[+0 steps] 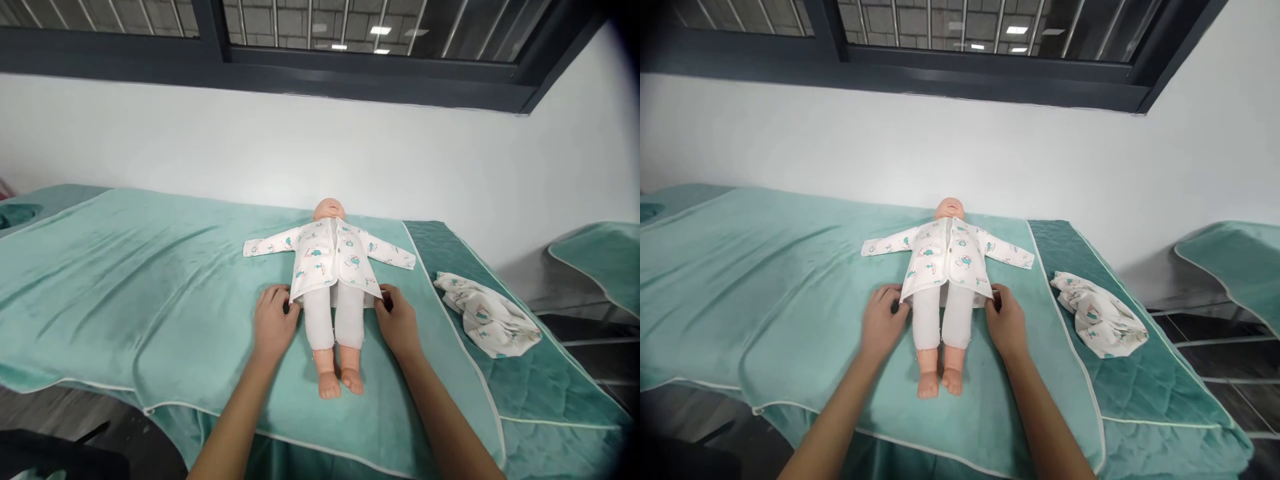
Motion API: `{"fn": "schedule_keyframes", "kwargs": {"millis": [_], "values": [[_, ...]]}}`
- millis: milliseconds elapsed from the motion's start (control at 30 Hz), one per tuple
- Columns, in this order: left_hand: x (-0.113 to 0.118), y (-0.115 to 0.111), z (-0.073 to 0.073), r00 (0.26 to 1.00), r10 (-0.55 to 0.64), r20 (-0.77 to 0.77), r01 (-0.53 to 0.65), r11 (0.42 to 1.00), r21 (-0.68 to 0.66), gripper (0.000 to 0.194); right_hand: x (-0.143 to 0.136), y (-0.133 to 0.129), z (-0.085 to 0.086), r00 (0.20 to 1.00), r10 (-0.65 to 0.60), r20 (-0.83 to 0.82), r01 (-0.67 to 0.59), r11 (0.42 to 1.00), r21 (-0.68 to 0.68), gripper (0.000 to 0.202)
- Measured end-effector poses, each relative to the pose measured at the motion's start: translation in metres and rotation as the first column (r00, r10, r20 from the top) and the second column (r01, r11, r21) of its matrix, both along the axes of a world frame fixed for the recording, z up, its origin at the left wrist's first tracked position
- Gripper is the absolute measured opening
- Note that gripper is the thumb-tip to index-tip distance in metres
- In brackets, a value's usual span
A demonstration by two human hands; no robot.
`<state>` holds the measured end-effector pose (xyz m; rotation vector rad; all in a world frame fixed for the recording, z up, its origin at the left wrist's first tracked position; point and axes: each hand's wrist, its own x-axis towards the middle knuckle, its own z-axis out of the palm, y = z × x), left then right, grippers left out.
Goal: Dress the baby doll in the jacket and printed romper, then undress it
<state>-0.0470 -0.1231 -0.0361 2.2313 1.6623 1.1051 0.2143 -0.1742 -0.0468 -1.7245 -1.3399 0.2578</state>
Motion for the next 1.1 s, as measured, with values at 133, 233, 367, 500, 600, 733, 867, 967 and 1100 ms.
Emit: {"fn": "schedule_keyframes", "kwargs": {"millis": [133, 233, 367, 500, 600, 733, 867, 967, 1100], "values": [[0.002, -0.007, 0.001, 0.994, 0.056, -0.097, -0.057, 0.998, -0.011, 0.007, 0.004, -0.001, -0.004, 0.996, 0.081, 0.046, -0.086, 0.988, 0.125, 0.044], [0.004, -0.010, 0.001, 0.991, 0.087, -0.104, -0.089, 0.996, -0.011, 0.006, 0.003, -0.002, -0.005, 0.984, 0.123, 0.132, -0.147, 0.970, 0.193, 0.048], [0.003, -0.013, 0.001, 0.998, 0.062, -0.025, -0.062, 0.998, 0.013, 0.016, -0.004, 0.004, 0.004, 0.948, 0.147, 0.282, -0.218, 0.947, 0.237, 0.053], [-0.001, -0.012, 0.000, 0.998, -0.014, 0.065, 0.013, 1.000, 0.015, 0.017, -0.012, 0.023, 0.022, 0.888, 0.232, 0.396, -0.337, 0.915, 0.220, 0.056], [-0.003, -0.010, -0.003, 0.992, -0.027, 0.124, 0.027, 1.000, -0.002, 0.022, -0.015, 0.035, 0.032, 0.844, 0.324, 0.428, -0.440, 0.874, 0.207, 0.055], [-0.007, -0.007, -0.007, 0.962, -0.018, 0.273, 0.031, 0.999, -0.044, 0.024, -0.015, 0.032, 0.033, 0.747, 0.465, 0.475, -0.585, 0.799, 0.139, 0.056], [-0.009, 0.010, 0.000, 0.835, 0.062, 0.547, 0.044, 0.983, -0.179, 0.017, -0.006, 0.021, 0.034, 0.720, 0.541, 0.434, -0.629, 0.773, 0.081, 0.049], [-0.005, 0.037, 0.015, 0.654, 0.154, 0.741, 0.147, 0.934, -0.325, 0.021, 0.000, 0.035, 0.044, 0.819, 0.530, 0.217, -0.568, 0.801, 0.187, 0.039], [0.013, 0.076, 0.034, 0.349, 0.213, 0.913, 0.500, 0.781, -0.373, 0.030, -0.004, 0.091, 0.069, 0.943, 0.326, -0.072, -0.309, 0.933, 0.182, 0.040]]}}
